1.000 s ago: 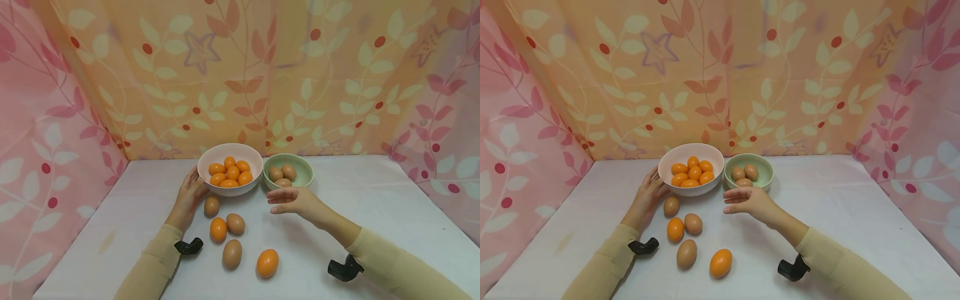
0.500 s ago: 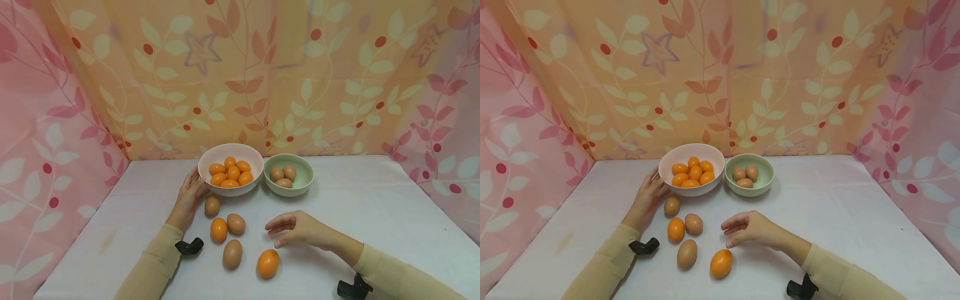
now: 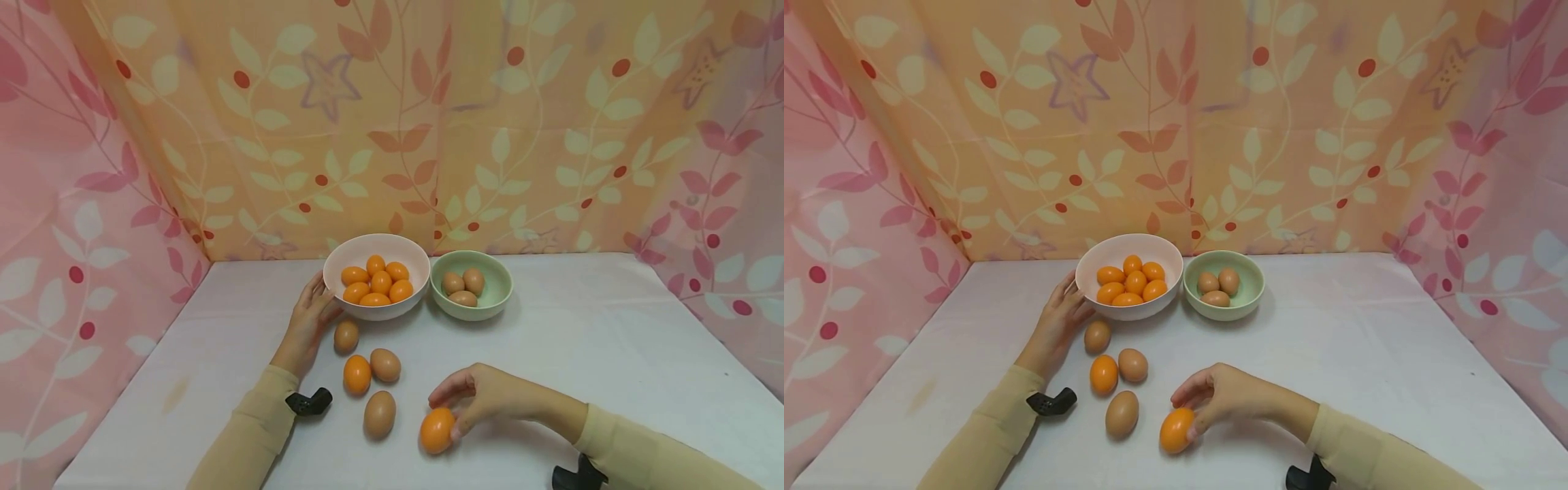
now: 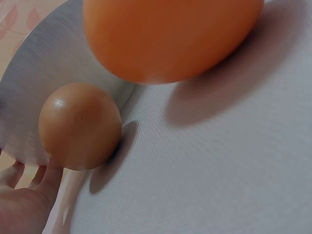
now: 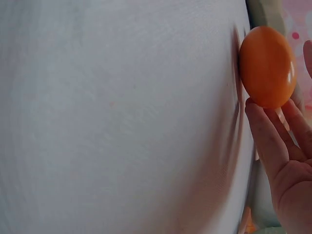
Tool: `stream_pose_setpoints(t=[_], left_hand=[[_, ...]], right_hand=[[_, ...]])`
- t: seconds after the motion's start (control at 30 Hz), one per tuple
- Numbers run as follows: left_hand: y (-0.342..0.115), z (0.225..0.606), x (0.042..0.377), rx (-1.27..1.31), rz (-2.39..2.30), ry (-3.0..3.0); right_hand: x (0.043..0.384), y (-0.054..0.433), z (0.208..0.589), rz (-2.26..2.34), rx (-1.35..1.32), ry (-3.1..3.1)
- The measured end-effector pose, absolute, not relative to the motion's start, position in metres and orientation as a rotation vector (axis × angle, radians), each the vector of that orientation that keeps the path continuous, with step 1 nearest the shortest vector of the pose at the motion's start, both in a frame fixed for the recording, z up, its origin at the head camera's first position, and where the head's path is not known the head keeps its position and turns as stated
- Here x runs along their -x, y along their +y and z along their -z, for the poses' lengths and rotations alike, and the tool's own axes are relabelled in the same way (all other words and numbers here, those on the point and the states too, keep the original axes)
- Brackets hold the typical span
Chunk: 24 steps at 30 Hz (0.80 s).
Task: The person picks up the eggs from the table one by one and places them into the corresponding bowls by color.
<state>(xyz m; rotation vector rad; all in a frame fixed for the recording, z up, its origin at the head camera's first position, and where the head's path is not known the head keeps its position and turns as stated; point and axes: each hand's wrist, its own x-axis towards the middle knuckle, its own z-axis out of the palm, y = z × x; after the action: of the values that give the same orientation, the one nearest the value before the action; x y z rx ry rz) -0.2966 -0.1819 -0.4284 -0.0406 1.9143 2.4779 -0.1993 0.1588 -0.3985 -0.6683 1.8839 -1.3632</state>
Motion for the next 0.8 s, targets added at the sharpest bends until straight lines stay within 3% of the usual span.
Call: stream_pose_setpoints(t=[0.8], left_hand=[[-0.182,0.429,0.297,0.023,-2.499,1.904]], right_hand=[[0.206,0.141,0.396,1.235,0.702,2.118]])
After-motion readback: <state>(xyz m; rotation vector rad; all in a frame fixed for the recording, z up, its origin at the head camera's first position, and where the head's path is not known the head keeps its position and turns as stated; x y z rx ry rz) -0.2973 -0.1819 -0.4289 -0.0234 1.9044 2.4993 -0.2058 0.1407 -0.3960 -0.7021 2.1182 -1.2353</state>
